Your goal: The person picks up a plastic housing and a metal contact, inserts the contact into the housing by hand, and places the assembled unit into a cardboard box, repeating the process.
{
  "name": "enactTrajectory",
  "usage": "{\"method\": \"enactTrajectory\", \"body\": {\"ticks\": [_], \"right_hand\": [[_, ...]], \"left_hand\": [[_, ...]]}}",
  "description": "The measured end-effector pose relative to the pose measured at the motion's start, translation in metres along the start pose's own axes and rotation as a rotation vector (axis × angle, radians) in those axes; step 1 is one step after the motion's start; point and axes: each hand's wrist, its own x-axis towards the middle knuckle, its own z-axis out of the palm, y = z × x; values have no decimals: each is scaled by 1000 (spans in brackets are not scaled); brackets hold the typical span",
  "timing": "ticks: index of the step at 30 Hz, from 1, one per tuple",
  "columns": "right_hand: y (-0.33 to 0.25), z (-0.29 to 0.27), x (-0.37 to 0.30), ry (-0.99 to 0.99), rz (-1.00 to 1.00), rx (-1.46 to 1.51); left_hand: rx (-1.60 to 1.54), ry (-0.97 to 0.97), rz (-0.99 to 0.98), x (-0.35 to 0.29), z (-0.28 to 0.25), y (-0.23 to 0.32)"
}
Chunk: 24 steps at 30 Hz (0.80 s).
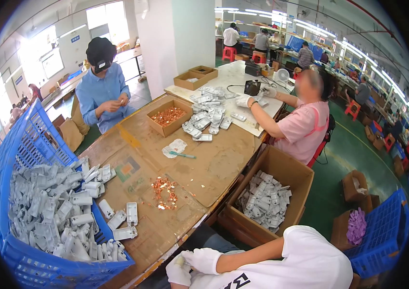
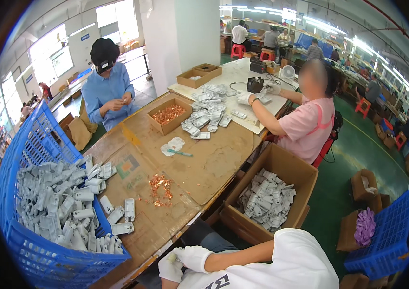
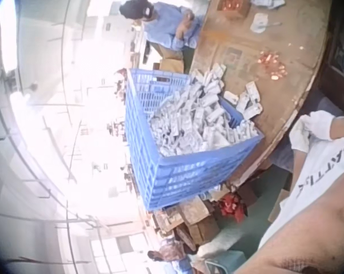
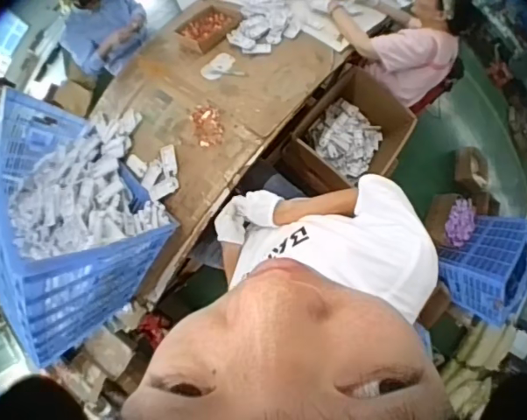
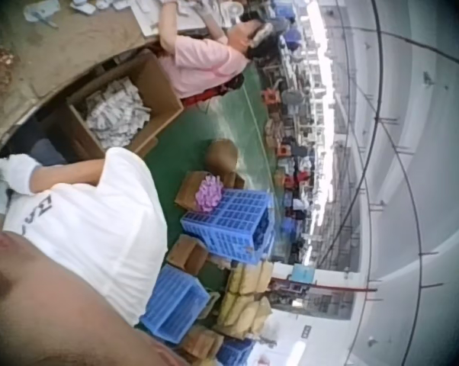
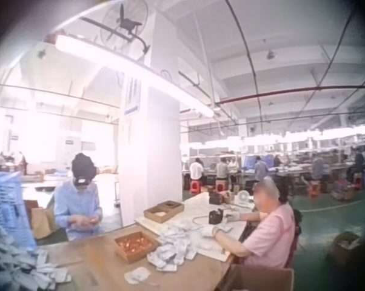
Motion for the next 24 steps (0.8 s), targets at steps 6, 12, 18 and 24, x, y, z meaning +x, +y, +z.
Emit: {"method": "enactTrajectory", "body": {"ticks": [6, 12, 18, 24], "right_hand": [[9, -31, 4, -40, -14, 81], [33, -9, 13, 458, -209, -168], [36, -11, 15, 645, -331, -81], [48, -1, 8, 506, -419, -134]], "left_hand": [[-6, -50, 87, 2, 34, 8], [-97, -104, 138, 26, 44, 15], [-282, -195, 153, 25, 58, 18], [-250, -146, 148, 32, 49, -11]]}}
